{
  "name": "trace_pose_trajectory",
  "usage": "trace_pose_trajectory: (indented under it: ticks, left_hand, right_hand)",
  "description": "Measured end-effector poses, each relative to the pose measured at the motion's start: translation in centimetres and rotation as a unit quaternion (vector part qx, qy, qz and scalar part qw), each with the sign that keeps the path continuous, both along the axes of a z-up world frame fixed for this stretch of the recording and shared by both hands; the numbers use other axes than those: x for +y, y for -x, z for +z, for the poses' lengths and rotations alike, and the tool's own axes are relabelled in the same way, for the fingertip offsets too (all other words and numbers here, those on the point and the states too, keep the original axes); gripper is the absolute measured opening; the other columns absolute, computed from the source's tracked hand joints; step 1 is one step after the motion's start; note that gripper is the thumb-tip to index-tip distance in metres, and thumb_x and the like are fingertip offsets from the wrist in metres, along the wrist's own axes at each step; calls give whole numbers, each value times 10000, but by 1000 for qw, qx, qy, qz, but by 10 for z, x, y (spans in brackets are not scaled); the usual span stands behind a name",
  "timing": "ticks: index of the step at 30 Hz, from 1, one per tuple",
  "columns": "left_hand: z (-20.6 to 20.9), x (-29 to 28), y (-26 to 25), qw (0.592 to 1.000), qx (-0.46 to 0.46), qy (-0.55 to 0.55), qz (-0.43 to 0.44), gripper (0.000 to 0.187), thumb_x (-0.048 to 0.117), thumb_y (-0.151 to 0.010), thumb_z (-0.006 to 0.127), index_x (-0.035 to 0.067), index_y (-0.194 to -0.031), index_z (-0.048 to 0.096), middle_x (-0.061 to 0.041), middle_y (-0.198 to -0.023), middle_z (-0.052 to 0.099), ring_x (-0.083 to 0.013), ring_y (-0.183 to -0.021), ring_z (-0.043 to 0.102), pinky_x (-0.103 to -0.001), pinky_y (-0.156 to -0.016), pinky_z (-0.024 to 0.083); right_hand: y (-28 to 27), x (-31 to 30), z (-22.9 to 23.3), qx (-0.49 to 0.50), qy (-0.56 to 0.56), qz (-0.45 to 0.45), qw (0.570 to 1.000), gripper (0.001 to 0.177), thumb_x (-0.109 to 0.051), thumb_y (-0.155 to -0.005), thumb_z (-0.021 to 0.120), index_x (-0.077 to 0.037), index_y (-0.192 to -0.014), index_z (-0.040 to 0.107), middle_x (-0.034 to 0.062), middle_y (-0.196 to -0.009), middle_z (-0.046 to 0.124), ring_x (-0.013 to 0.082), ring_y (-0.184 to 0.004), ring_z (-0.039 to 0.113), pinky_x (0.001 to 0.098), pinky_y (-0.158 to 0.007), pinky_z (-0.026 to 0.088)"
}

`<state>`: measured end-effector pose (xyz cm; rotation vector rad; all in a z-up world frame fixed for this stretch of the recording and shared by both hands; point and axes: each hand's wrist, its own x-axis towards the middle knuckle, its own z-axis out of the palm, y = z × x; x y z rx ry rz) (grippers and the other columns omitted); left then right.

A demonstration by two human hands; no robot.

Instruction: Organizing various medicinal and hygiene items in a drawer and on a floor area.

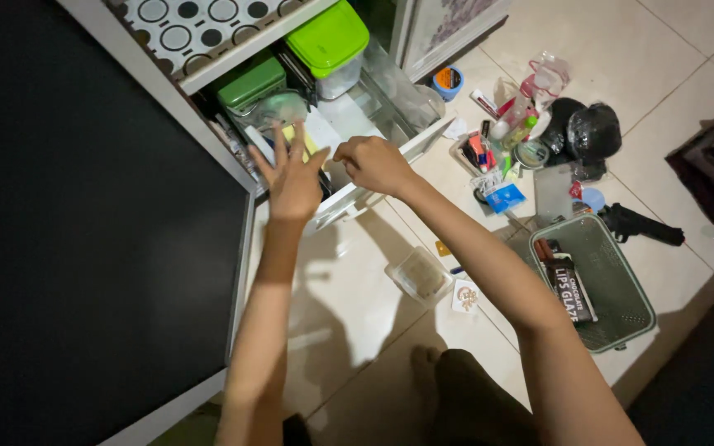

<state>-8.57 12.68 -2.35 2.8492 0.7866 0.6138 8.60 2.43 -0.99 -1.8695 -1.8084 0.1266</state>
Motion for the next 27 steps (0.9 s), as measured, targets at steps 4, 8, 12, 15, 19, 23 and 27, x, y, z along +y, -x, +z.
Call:
trace_pose_trajectory:
  ticks: [4, 8, 12, 15, 19, 23, 27]
  left_hand:
    - [-24, 15, -4, 990, 131, 46, -28, 329, 72, -917, 590, 257, -1091, 800, -74, -1420, 629, -299, -1462, 413, -756, -1202, 4]
    - [-34, 23, 1, 996, 49, 29, -64, 173, 216, -934, 654, 180, -1012, 804, -87, -1139, 749, -298, -1232, 609, -667, -1175, 174]
    - [11, 6, 3, 993, 99, 55, -39, 312, 421, -873, 740, 117, -864, 811, -140, -1022, 725, -316, -1109, 642, -608, -1163, 247]
    - [-12, 14, -6, 992, 119, 18, -25, 357, 445, -913, 740, 95, -909, 812, -176, -1026, 714, -345, -1071, 648, -639, -1146, 240]
    - [-24, 23, -16, 993, 110, 12, -43, 311, 412, -856, 742, 112, -853, 824, -164, -1119, 702, -345, -1096, 642, -654, -1119, 218]
    - [-25, 36, -30, 973, 197, -26, -120, 240, 408, -768, 724, 253, -924, 822, -111, -1285, 706, -295, -1218, 631, -664, -1135, 231]
    - [-26, 54, -36, 924, 355, 110, -84, 427, 408, -735, 709, 329, -1148, 779, -67, -1248, 735, -304, -1192, 649, -551, -1061, 433]
  right_hand:
    - [-10, -13, 9, 67, -33, 3, 997, 218, -26, -831, 606, -47, -1002, 740, 171, -993, 725, 351, -856, 699, 429, -796, 570]
    - [-34, -49, 22, 71, -155, 20, 985, 264, 43, -808, 578, -21, -1025, 714, 175, -1040, 714, 352, -962, 688, 425, -867, 556]
    - [-61, -100, 32, 70, -193, -47, 978, 258, 68, -855, 601, -13, -1075, 707, 169, -1106, 708, 338, -977, 689, 399, -833, 555]
    - [-81, -127, 19, 53, -191, -72, 978, 233, 73, -885, 620, -40, -1061, 722, 133, -1047, 708, 316, -993, 704, 393, -865, 562]
    - [-94, -142, 6, 71, -174, -123, 975, 241, 75, -882, 607, -46, -1046, 736, 121, -1020, 713, 279, -917, 703, 368, -790, 554]
    - [-104, -150, -4, 95, -161, -162, 969, 239, 73, -892, 600, -49, -1036, 747, 117, -978, 701, 259, -805, 677, 367, -708, 537]
    - [-112, -157, -26, 107, -130, -189, 967, 224, 48, -870, 616, -47, -1024, 748, 136, -938, 688, 265, -760, 672, 372, -685, 542]
